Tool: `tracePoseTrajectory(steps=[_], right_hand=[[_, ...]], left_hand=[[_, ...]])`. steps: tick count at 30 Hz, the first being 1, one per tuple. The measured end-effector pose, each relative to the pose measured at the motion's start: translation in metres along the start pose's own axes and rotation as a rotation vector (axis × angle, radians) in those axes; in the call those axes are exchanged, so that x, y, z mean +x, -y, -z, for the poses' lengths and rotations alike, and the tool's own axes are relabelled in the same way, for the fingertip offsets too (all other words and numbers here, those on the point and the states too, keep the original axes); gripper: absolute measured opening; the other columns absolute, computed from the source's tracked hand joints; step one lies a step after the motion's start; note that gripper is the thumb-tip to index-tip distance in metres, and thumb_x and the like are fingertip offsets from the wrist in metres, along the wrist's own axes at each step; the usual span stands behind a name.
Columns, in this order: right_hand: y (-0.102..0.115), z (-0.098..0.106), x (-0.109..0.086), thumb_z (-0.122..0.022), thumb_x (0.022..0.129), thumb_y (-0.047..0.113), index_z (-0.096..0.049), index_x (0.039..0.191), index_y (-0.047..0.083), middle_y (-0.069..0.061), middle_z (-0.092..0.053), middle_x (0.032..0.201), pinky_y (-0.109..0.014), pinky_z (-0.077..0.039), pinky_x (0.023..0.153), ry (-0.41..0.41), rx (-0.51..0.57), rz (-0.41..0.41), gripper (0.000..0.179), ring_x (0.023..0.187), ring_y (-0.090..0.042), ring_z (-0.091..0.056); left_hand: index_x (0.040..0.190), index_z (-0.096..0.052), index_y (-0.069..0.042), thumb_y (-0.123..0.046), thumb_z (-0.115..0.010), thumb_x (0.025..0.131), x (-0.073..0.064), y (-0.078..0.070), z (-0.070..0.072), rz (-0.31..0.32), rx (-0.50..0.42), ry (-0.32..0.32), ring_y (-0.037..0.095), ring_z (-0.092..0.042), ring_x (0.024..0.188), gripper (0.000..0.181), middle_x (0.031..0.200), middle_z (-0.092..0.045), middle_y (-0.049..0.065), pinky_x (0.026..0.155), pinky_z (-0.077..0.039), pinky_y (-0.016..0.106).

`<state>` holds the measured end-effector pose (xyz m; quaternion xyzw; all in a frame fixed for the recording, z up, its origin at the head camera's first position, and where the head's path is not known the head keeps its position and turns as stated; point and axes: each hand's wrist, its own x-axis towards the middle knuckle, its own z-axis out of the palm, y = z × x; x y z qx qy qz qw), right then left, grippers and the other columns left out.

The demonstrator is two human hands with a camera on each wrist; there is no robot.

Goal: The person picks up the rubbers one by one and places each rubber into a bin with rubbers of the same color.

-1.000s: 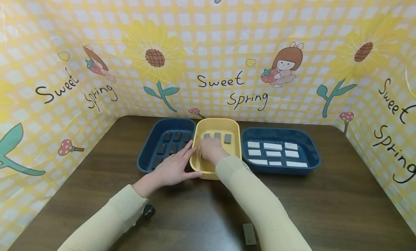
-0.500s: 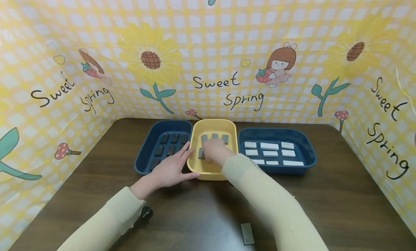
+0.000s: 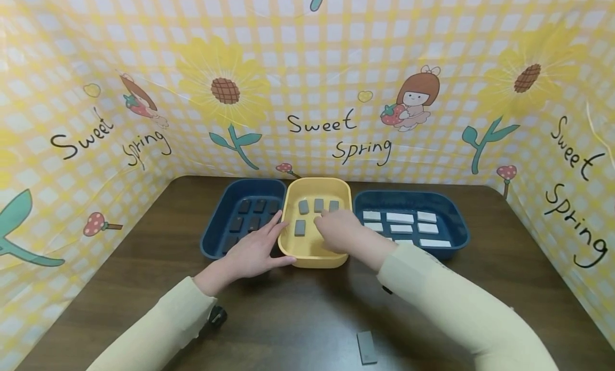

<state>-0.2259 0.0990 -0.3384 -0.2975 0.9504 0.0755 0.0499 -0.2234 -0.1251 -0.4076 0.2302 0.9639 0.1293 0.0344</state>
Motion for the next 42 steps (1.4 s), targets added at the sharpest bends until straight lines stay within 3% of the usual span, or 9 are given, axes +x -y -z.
tracePoseTrajectory(steps=[3, 9, 14, 17, 20, 26, 29, 34, 42], right_hand=[[-0.003, -0.007, -0.020, -0.076, 0.084, 0.034, -0.065, 0.120, 0.007, -0.007, -0.064, 0.102, -0.037, -0.053, 0.068, -0.065, 0.059, 0.026, 0.046, 0.080, -0.020, -0.061], [-0.010, -0.023, -0.061, -0.078, 0.083, 0.030, -0.067, 0.115, 0.008, -0.006, -0.063, 0.111, -0.034, -0.053, 0.076, -0.267, 0.147, 0.105, 0.041, 0.090, -0.019, -0.059], [-0.012, -0.033, -0.095, -0.079, 0.082, 0.029, -0.067, 0.115, 0.009, -0.005, -0.063, 0.113, -0.034, -0.054, 0.075, -0.328, 0.158, 0.192, 0.041, 0.092, -0.017, -0.061], [-0.011, -0.042, -0.112, -0.078, 0.082, 0.030, -0.066, 0.116, 0.008, -0.004, -0.062, 0.114, -0.034, -0.054, 0.074, -0.306, 0.180, 0.258, 0.042, 0.092, -0.016, -0.062], [-0.007, -0.051, -0.123, -0.075, 0.085, 0.034, -0.065, 0.119, 0.007, -0.005, -0.060, 0.118, -0.035, -0.054, 0.075, -0.215, 0.220, 0.284, 0.045, 0.096, -0.017, -0.062], [0.001, -0.067, -0.135, -0.067, 0.082, 0.060, -0.057, 0.134, 0.014, -0.007, -0.054, 0.133, -0.044, -0.052, 0.085, 0.101, 0.359, 0.197, 0.070, 0.109, -0.020, -0.058], [0.004, -0.074, -0.140, -0.069, 0.077, 0.065, -0.052, 0.140, 0.019, -0.005, -0.051, 0.138, -0.048, -0.049, 0.090, 0.207, 0.407, 0.159, 0.080, 0.114, -0.021, -0.055], [0.005, -0.083, -0.144, -0.078, 0.077, 0.050, -0.053, 0.138, 0.023, 0.005, -0.053, 0.130, -0.046, -0.049, 0.090, 0.235, 0.419, 0.175, 0.071, 0.110, -0.015, -0.053], [0.006, -0.088, -0.146, -0.082, 0.079, 0.031, -0.058, 0.130, 0.022, 0.014, -0.052, 0.110, -0.035, -0.052, 0.080, 0.193, 0.431, 0.230, 0.057, 0.091, -0.004, -0.050]], left_hand=[[0.154, -0.027, -0.011, -0.083, -0.045, 0.078, -0.001, 0.000, -0.001, 0.004, -0.002, -0.005, 0.025, -0.030, 0.141, 0.106, 0.162, -0.010, 0.007, 0.105, -0.037, 0.047], [0.154, -0.026, -0.011, -0.083, -0.045, 0.078, -0.002, 0.000, -0.001, 0.005, 0.000, -0.007, 0.025, -0.030, 0.141, 0.106, 0.162, -0.010, 0.007, 0.105, -0.036, 0.047], [0.154, -0.026, -0.011, -0.082, -0.046, 0.079, -0.002, -0.001, 0.000, 0.003, 0.001, -0.006, 0.024, -0.029, 0.141, 0.105, 0.162, -0.009, 0.006, 0.105, -0.036, 0.047], [0.154, -0.026, -0.011, -0.082, -0.045, 0.079, -0.002, 0.000, 0.000, 0.002, 0.009, -0.008, 0.024, -0.030, 0.141, 0.106, 0.162, -0.008, 0.006, 0.105, -0.037, 0.046], [0.154, -0.026, -0.011, -0.083, -0.044, 0.078, -0.001, 0.001, 0.001, 0.006, 0.015, -0.013, 0.025, -0.031, 0.140, 0.106, 0.162, -0.008, 0.006, 0.104, -0.038, 0.046], [0.154, -0.026, -0.012, -0.081, -0.047, 0.079, 0.001, 0.001, 0.002, 0.000, 0.027, -0.021, 0.024, -0.032, 0.140, 0.104, 0.162, -0.008, 0.006, 0.104, -0.038, 0.046], [0.154, -0.027, -0.012, -0.079, -0.049, 0.080, 0.001, 0.000, 0.002, -0.005, 0.025, -0.018, 0.024, -0.032, 0.140, 0.103, 0.162, -0.009, 0.006, 0.104, -0.038, 0.046], [0.154, -0.027, -0.011, -0.079, -0.049, 0.080, 0.001, 0.000, 0.000, -0.006, 0.028, -0.021, 0.024, -0.033, 0.139, 0.102, 0.162, -0.009, 0.006, 0.103, -0.039, 0.046], [0.154, -0.026, -0.013, -0.082, -0.045, 0.079, 0.002, 0.000, -0.002, -0.004, 0.035, -0.011, 0.024, -0.033, 0.139, 0.105, 0.162, -0.009, 0.005, 0.103, -0.039, 0.046]])
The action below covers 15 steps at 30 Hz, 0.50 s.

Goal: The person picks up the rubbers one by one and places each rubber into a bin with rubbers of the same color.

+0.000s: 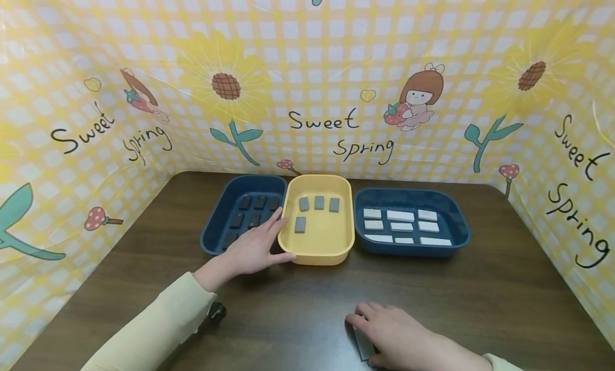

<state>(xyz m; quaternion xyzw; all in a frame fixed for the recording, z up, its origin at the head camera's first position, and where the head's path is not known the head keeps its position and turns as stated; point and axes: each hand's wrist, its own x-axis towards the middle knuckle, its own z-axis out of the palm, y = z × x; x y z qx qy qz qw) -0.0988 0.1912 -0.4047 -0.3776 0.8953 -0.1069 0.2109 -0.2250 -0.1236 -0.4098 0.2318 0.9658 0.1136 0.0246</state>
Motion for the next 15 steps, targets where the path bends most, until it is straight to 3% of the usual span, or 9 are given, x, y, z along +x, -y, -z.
tracePoseTrajectory(steps=[6, 15], right_hand=[[0.0009, 0.0017, 0.0011, -0.081, 0.080, 0.026, -0.063, 0.121, 0.025, 0.017, -0.053, 0.106, -0.031, -0.052, 0.078, -0.002, 0.010, 0.036, 0.045, 0.085, -0.002, -0.050], [0.0020, 0.0018, 0.0030, -0.082, 0.079, 0.025, -0.066, 0.117, 0.025, 0.018, -0.054, 0.104, -0.029, -0.052, 0.075, -0.011, 0.006, 0.062, 0.041, 0.082, -0.001, -0.050]], left_hand=[[0.154, -0.026, -0.013, -0.083, -0.044, 0.078, -0.0001, 0.0001, 0.0005, 0.004, -0.001, 0.000, 0.024, -0.033, 0.140, 0.105, 0.162, -0.009, 0.005, 0.103, -0.039, 0.047], [0.154, -0.026, -0.012, -0.083, -0.044, 0.079, -0.0005, 0.0002, 0.0011, -0.007, 0.006, -0.001, 0.024, -0.033, 0.140, 0.105, 0.162, -0.009, 0.006, 0.103, -0.039, 0.046]])
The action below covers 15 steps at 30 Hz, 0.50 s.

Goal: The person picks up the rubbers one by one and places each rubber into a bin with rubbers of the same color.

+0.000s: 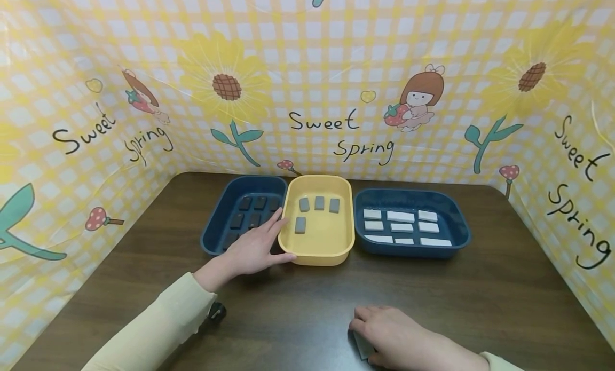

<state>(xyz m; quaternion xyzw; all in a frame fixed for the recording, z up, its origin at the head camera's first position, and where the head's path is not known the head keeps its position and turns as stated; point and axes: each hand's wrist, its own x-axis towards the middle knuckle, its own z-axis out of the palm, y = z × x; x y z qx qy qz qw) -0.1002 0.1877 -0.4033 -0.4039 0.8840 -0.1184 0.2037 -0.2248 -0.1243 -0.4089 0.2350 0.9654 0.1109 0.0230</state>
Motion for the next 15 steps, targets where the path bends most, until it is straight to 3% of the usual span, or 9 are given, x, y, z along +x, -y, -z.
tracePoseTrajectory(steps=[15], right_hand=[[0.0031, 0.0059, 0.0022, -0.082, 0.079, 0.025, -0.066, 0.115, 0.023, 0.018, -0.052, 0.099, -0.029, -0.051, 0.074, -0.028, -0.047, 0.016, 0.040, 0.080, 0.000, -0.050]], left_hand=[[0.154, -0.027, -0.011, -0.083, -0.044, 0.079, 0.0004, 0.0008, -0.0007, -0.007, -0.003, -0.005, 0.025, -0.036, 0.138, 0.105, 0.162, -0.009, 0.007, 0.102, -0.040, 0.045]])
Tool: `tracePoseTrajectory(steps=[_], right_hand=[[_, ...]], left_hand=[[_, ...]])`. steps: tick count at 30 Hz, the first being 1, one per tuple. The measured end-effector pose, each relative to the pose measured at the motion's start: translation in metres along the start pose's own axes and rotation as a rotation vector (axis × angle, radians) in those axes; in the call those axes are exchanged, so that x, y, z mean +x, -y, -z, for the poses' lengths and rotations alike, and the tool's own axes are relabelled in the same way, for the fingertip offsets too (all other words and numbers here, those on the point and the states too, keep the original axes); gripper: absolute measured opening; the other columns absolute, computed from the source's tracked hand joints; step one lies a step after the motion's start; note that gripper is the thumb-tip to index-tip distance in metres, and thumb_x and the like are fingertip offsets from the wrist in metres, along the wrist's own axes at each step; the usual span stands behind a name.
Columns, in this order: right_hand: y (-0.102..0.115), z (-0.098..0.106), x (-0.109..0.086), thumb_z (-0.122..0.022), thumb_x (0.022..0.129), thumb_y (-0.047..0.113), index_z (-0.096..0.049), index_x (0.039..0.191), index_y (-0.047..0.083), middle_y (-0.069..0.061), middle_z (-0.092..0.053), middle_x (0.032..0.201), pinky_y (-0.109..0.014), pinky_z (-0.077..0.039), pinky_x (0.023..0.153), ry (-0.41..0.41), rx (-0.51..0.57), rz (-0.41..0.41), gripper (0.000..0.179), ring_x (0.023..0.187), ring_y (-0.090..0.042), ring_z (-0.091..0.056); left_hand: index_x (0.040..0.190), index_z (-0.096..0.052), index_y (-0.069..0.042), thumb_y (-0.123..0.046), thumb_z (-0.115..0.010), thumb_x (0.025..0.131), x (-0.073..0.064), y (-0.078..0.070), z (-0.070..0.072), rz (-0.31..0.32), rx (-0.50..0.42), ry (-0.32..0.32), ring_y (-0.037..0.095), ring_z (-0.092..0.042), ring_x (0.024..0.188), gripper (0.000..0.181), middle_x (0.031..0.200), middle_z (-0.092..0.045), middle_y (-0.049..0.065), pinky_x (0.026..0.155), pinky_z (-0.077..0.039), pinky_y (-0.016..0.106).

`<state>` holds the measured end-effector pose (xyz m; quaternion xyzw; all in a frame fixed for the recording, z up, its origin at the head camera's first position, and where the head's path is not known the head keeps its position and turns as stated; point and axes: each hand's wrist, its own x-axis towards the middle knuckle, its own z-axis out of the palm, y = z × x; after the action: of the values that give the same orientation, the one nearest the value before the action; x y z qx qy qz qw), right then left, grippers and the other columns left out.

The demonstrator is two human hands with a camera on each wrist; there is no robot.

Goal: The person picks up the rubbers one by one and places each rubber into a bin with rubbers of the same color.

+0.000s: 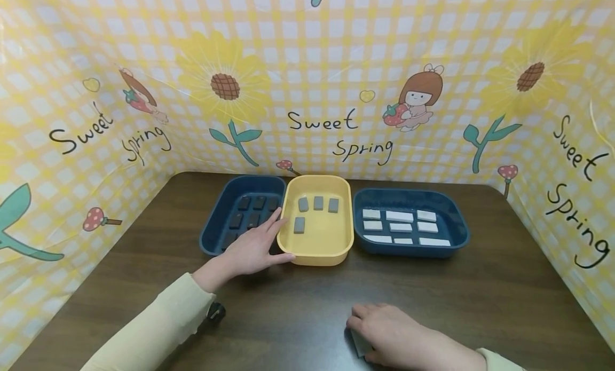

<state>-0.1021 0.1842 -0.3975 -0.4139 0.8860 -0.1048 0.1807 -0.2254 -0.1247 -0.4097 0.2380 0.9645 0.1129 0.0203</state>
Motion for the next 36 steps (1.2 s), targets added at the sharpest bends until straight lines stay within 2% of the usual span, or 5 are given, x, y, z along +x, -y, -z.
tracePoseTrajectory(steps=[5, 11, 18, 23, 36], right_hand=[[0.002, 0.011, 0.004, -0.083, 0.078, 0.026, -0.066, 0.114, 0.018, 0.014, -0.052, 0.096, -0.027, -0.051, 0.070, -0.068, -0.078, 0.020, 0.041, 0.078, -0.002, -0.050], [0.001, 0.028, 0.011, -0.085, 0.073, 0.026, -0.067, 0.112, 0.010, 0.009, -0.051, 0.093, -0.027, -0.050, 0.066, -0.235, -0.199, 0.093, 0.045, 0.076, -0.004, -0.052], [0.002, 0.051, 0.028, -0.082, 0.078, 0.027, -0.064, 0.120, 0.010, 0.004, -0.058, 0.106, -0.029, -0.053, 0.072, -0.364, -0.162, 0.068, 0.048, 0.085, -0.007, -0.057], [-0.002, 0.061, 0.047, -0.081, 0.080, 0.025, -0.063, 0.122, 0.009, 0.003, -0.057, 0.107, -0.025, -0.051, 0.068, -0.456, -0.128, 0.060, 0.049, 0.080, -0.007, -0.055], [-0.020, 0.074, 0.095, -0.076, 0.085, 0.025, -0.058, 0.131, 0.008, -0.005, -0.056, 0.117, -0.033, -0.053, 0.076, -0.535, -0.058, -0.092, 0.051, 0.085, -0.016, -0.059]], left_hand=[[0.154, -0.026, -0.012, -0.084, -0.043, 0.078, 0.000, 0.000, 0.000, 0.002, 0.000, 0.000, 0.024, -0.035, 0.138, 0.106, 0.162, -0.010, 0.007, 0.103, -0.040, 0.045], [0.154, -0.027, -0.011, -0.083, -0.042, 0.079, -0.001, -0.001, 0.001, -0.011, 0.009, -0.001, 0.025, -0.035, 0.138, 0.105, 0.162, -0.010, 0.008, 0.102, -0.040, 0.044], [0.153, -0.028, -0.010, -0.078, -0.049, 0.082, -0.002, -0.001, 0.001, -0.011, 0.001, -0.010, 0.025, -0.036, 0.138, 0.101, 0.161, -0.011, 0.009, 0.102, -0.040, 0.045], [0.154, -0.027, -0.011, -0.075, -0.052, 0.083, -0.001, -0.002, 0.001, -0.007, -0.009, -0.013, 0.026, -0.037, 0.137, 0.099, 0.161, -0.011, 0.009, 0.102, -0.041, 0.046], [0.154, -0.028, -0.011, -0.081, -0.046, 0.080, -0.001, -0.001, 0.001, -0.007, -0.010, -0.003, 0.026, -0.037, 0.137, 0.103, 0.162, -0.011, 0.008, 0.101, -0.041, 0.046]])
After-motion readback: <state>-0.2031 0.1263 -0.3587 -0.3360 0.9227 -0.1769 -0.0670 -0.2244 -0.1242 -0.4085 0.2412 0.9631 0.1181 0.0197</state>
